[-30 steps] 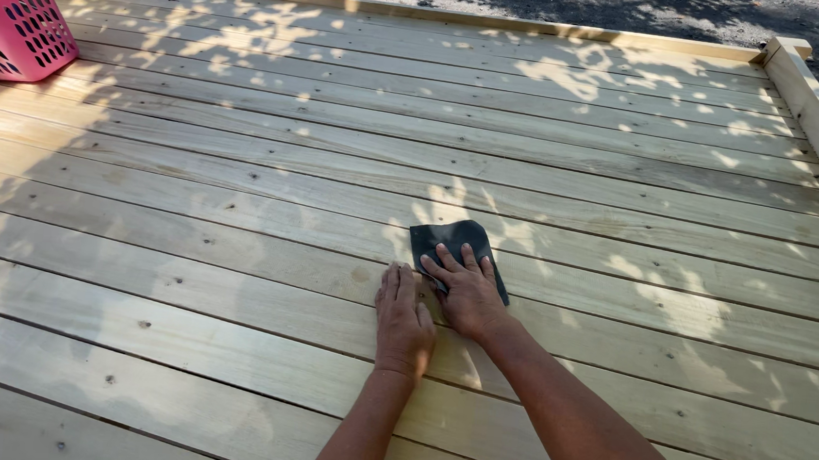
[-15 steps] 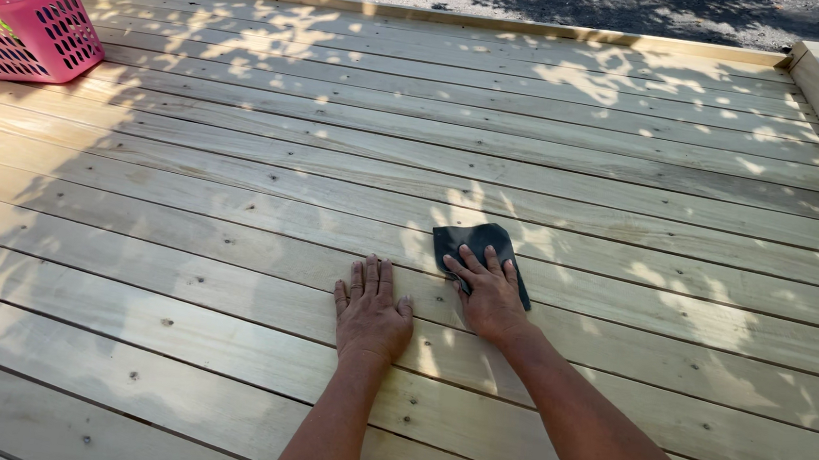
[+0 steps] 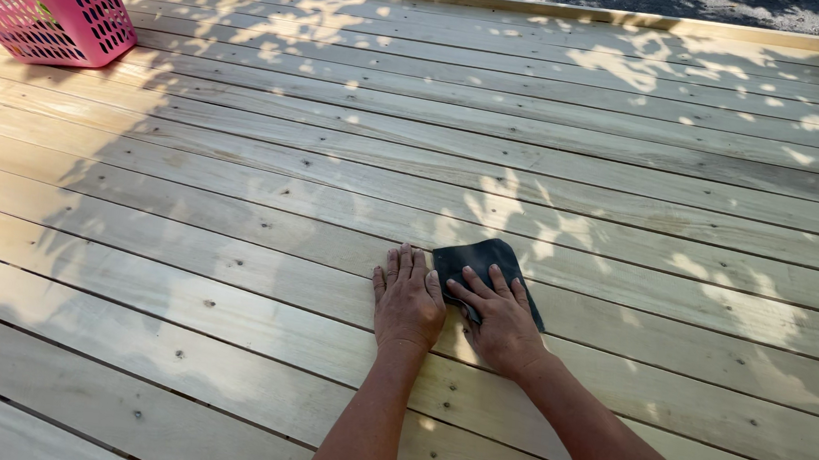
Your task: The person sands the slatted wooden surface of a large panel, rubbing a sheet of sandpaper back and forth across the planks with one hand while the other hand steadies the wood. They work across different sections of the panel, repositioning the sandpaper and continuing to sand plank after plank.
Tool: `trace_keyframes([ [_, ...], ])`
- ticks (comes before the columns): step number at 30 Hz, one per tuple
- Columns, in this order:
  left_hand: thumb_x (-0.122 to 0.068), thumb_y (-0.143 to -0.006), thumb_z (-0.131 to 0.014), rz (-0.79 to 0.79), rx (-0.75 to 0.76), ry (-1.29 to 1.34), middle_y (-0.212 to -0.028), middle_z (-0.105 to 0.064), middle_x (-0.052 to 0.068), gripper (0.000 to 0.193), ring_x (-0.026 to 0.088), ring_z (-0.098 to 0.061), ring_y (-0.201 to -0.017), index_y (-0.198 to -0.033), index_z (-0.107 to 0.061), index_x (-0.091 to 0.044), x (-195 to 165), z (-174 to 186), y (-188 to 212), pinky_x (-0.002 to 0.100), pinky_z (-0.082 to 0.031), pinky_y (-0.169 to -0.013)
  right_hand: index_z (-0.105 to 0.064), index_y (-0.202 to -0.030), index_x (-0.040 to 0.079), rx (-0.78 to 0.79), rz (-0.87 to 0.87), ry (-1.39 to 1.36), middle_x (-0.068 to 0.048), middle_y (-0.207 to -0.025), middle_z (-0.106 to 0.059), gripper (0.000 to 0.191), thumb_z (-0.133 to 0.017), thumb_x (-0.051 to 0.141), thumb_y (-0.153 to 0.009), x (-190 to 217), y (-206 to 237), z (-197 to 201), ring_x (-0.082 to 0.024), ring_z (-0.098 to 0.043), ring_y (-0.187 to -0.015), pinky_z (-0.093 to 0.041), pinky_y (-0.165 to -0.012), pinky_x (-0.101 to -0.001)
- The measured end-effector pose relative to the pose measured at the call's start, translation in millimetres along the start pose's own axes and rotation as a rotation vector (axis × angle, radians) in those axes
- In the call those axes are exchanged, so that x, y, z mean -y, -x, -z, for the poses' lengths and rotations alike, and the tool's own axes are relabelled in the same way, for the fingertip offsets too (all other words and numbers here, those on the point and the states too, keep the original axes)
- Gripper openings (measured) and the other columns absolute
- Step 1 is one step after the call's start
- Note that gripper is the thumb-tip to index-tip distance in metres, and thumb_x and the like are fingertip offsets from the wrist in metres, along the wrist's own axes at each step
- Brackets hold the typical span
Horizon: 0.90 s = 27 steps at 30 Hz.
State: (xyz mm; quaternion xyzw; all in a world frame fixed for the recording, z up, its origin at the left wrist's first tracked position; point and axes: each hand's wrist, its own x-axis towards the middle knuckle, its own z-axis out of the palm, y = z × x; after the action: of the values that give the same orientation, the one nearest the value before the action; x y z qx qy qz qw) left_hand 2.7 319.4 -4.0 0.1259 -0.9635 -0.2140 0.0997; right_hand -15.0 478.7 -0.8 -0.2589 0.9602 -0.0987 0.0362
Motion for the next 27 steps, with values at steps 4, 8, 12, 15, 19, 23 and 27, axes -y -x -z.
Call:
trace_keyframes([
  [4,-0.037,-0.105,-0.033,-0.009,-0.068,0.133,-0.164,-0.034,0.016,0.059,0.032,-0.025,-0.155,-0.156,-0.034,-0.007,7,-4,-2,0.048,-0.014,-0.127,-0.042,-0.154,0.038,-0.063,-0.054,-0.033,0.002,-0.168,-0.028,0.049,-0.047,0.039,-0.105,8,-85,10,-0.036,-0.019,-0.155,-0.015,-0.124,-0.0584],
  [8,-0.031,-0.106,-0.037,-0.059,-0.327,0.524,-0.166,-0.032,0.023,0.062,0.038,-0.027,-0.155,-0.16,-0.028,-0.003,17,-3,-4,0.047,-0.023,-0.126,-0.04,-0.155,0.034,-0.085,0.005,-0.028,-0.002,-0.167,-0.027,0.055,-0.049,0.037,-0.101,23,-77,7,-0.04,-0.017,-0.152,-0.014,-0.12,-0.06],
  [12,-0.028,-0.104,-0.037,-0.011,-0.415,0.746,-0.167,-0.03,0.023,0.066,0.04,-0.025,-0.156,-0.163,-0.021,-0.002,20,-1,-2,0.045,-0.025,-0.124,-0.047,-0.151,0.034,-0.05,0.144,-0.105,0.0,-0.165,-0.032,0.048,-0.051,0.038,-0.103,33,-2,-12,-0.037,-0.017,-0.155,-0.012,-0.124,-0.0561],
  [15,-0.027,-0.103,-0.038,0.002,-0.455,0.795,-0.168,-0.028,0.023,0.067,0.039,-0.025,-0.156,-0.163,-0.019,-0.002,19,-2,1,0.046,-0.025,-0.124,-0.046,-0.152,0.04,0.027,0.105,-0.093,0.003,-0.166,-0.03,0.05,-0.05,0.035,-0.102,36,9,-14,-0.034,-0.016,-0.156,-0.01,-0.125,-0.0556],
  [19,-0.032,-0.106,-0.033,0.031,-0.395,0.762,-0.169,-0.028,0.021,0.066,0.037,-0.026,-0.157,-0.164,-0.019,-0.005,20,-3,1,0.045,-0.024,-0.127,-0.039,-0.156,0.034,-0.011,0.148,-0.054,0.0,-0.167,-0.028,0.06,-0.055,0.037,-0.098,54,-56,3,-0.038,-0.017,-0.155,-0.012,-0.124,-0.0565],
  [23,-0.037,-0.106,-0.031,0.04,-0.387,0.756,-0.17,-0.023,0.021,0.068,0.038,-0.019,-0.159,-0.164,-0.015,-0.004,23,-3,-1,0.046,-0.021,-0.127,-0.03,-0.157,0.036,0.046,0.055,-0.011,0.0,-0.169,-0.017,0.064,-0.054,0.042,-0.097,81,-111,16,-0.037,-0.009,-0.155,-0.006,-0.123,-0.0591],
  [27,-0.038,-0.108,-0.032,0.033,-0.499,0.748,-0.172,-0.019,0.022,0.069,0.039,-0.013,-0.161,-0.164,-0.014,-0.003,22,-1,-1,0.048,-0.017,-0.128,-0.029,-0.159,0.032,0.057,0.157,-0.001,-0.003,-0.171,-0.019,0.067,-0.057,0.034,-0.098,76,-70,10,-0.039,-0.007,-0.156,-0.005,-0.124,-0.0578],
])
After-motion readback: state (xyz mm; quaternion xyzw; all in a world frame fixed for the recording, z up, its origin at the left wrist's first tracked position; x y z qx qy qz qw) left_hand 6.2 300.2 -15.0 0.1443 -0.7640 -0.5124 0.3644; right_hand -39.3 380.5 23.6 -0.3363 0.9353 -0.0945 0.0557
